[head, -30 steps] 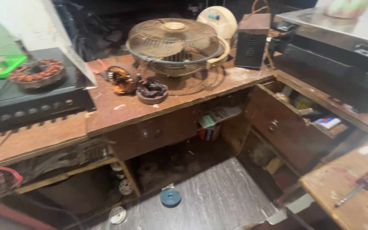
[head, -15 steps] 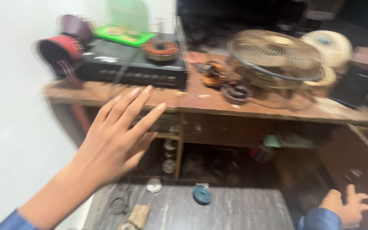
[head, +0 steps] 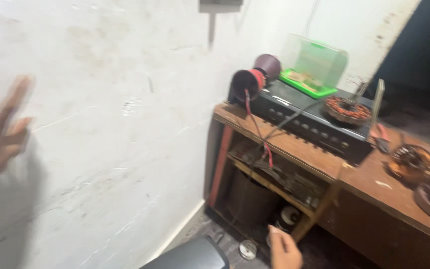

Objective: The person works on a black LED floodlight at a cluttered workbench. They unscrew screws along the edge of the floodlight housing with a screwdriver, reposition the light, work on the back panel, and press and adjust the housing and its cover while handling the unit.

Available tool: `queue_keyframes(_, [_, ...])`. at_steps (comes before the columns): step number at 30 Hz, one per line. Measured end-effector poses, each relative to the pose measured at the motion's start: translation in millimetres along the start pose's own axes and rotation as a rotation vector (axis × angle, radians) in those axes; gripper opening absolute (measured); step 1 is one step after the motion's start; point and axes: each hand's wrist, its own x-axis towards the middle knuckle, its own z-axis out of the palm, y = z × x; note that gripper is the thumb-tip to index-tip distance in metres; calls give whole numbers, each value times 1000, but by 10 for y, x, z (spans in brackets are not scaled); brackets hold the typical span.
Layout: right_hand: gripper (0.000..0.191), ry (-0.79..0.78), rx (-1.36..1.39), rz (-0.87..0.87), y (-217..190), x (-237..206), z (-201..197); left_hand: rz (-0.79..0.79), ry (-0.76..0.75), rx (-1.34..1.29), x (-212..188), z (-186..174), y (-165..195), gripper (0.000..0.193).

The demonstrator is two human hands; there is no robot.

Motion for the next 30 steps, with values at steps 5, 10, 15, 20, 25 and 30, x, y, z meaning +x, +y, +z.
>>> queue_keyframes(5, [34,-489,-28,-177,-462,-643,945,-94,-432,178,-146,328,-420,109])
queue_keyframes(10, [53,-1238,-182,-237,-831,-800,1197,-11,-278,-296,22,249,-352,107])
queue_keyframes(15, [34,-1489,-239,84,-676,-638,1492,77,-312,-222,180,34,-338,114])
queue_keyframes(20, [30,-1609,-108,143,-331,-634,2255,84,-321,-340,262,6,-346,117])
queue_keyframes(25, [29,-1657,-203,128,-231,-904,3007,124,-290,-319,299,50,-369,117])
queue_keyframes(30, [30,-1538,-520,-82,-434,-1523,3431,129,-356,-288,316,80,-386,119])
